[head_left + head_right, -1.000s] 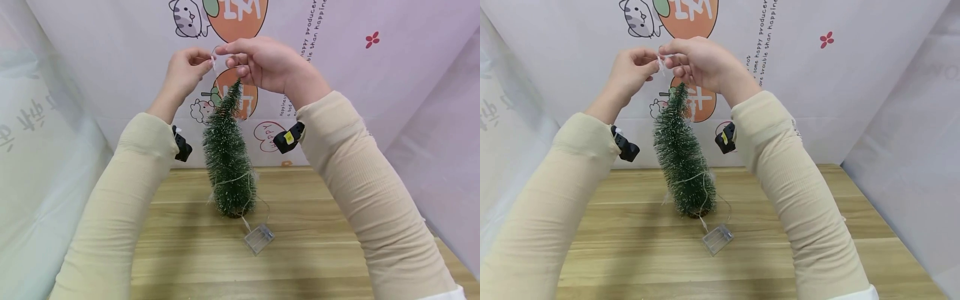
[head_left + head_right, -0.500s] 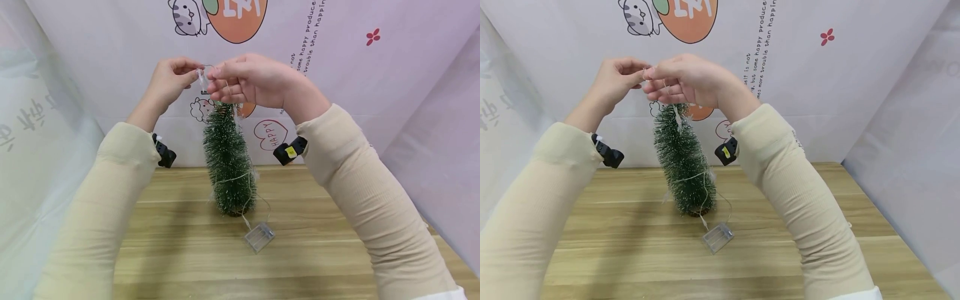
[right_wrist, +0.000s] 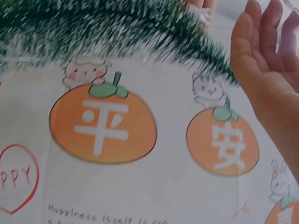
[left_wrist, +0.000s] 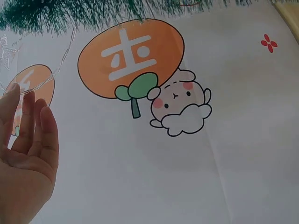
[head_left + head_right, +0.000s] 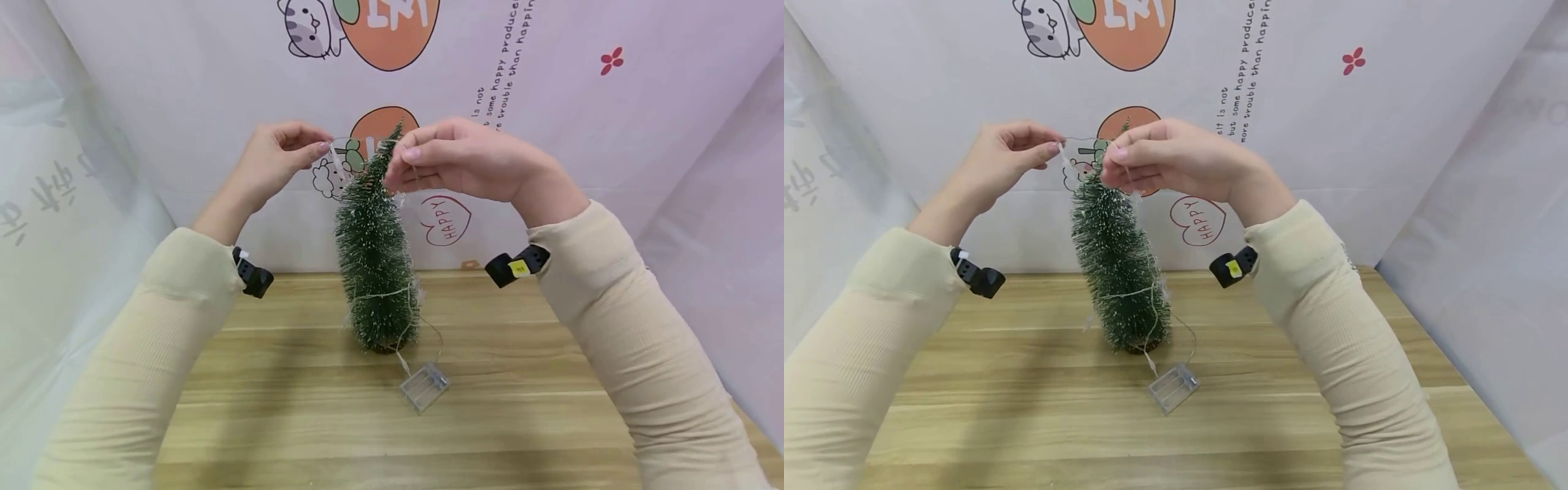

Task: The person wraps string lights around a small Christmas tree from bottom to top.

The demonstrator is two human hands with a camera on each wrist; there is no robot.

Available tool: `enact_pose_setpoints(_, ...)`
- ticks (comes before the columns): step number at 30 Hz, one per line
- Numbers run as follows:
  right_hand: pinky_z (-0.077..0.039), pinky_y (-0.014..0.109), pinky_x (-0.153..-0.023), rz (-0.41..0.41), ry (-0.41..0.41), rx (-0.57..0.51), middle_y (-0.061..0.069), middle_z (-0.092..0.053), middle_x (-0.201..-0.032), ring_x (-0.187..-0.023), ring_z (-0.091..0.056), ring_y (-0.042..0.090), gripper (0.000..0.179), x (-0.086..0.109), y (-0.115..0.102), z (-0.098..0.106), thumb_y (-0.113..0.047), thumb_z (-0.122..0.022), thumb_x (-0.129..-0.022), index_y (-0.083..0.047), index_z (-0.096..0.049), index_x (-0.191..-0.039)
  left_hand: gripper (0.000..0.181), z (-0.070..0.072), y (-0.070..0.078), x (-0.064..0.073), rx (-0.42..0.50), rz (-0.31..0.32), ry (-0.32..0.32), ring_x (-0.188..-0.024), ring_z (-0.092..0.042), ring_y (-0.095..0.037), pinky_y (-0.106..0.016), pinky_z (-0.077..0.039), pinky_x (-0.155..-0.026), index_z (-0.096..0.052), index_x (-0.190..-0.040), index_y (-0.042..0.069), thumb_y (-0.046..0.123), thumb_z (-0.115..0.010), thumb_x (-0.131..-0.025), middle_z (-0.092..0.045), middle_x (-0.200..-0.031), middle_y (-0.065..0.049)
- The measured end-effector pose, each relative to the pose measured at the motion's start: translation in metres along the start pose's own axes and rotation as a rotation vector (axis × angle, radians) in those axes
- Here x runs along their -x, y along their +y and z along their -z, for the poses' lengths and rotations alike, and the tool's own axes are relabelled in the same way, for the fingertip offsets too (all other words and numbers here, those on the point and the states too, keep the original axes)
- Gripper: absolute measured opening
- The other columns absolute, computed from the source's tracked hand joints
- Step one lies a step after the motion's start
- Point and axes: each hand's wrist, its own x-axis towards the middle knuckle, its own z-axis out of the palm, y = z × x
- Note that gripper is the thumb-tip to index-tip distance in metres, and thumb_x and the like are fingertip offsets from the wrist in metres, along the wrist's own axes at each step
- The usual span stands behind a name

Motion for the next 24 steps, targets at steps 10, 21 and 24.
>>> enact_pose_setpoints(10, -0.05, 0.027, -0.09, -0.017, 0.011, 0.029, 0.006, -0.07, -0.106, -0.101, -0.063, 0.018, 0.024, 0.026, 0.022, 0.026, -0.008, -0.045, -0.1, -0.003, -0.069, -0.1, 0.024, 0.001, -0.004, 0.003, 0.064, -0.057, 0.048, -0.095, -0.059, -0.006, -0.02, -0.049, -0.085, -0.069, -0.112, 0.01, 0.023, -0.064, -0.092, -0.067, -0.094, 0.016)
enact_pose_setpoints(21, -0.053, 0.03, -0.09, 0.038, -0.195, -0.016, 0.004, -0.067, -0.108, -0.104, -0.064, 0.017, 0.028, 0.035, 0.044, 0.044, 0.004, -0.039, -0.098, -0.007, -0.064, -0.107, 0.015, 0.0, -0.008, 0.002, 0.125, -0.098, 0.059, -0.089, -0.059, -0.005, -0.018, -0.049, -0.081, -0.072, -0.104, 0.015, 0.02, -0.066, -0.091, -0.067, -0.091, 0.014)
enact_pose_setpoints(24, -0.054, 0.03, -0.083, 0.03, -0.182, -0.037, 0.002, -0.066, -0.1, -0.091, -0.063, 0.015, 0.029, 0.036, 0.048, 0.048, 0.005, -0.041, -0.098, -0.007, -0.066, -0.106, 0.015, 0.0, -0.008, 0.003, 0.136, -0.105, 0.056, -0.089, -0.059, -0.005, -0.018, -0.048, -0.081, -0.072, -0.103, 0.016, 0.02, -0.066, -0.091, -0.067, -0.091, 0.015)
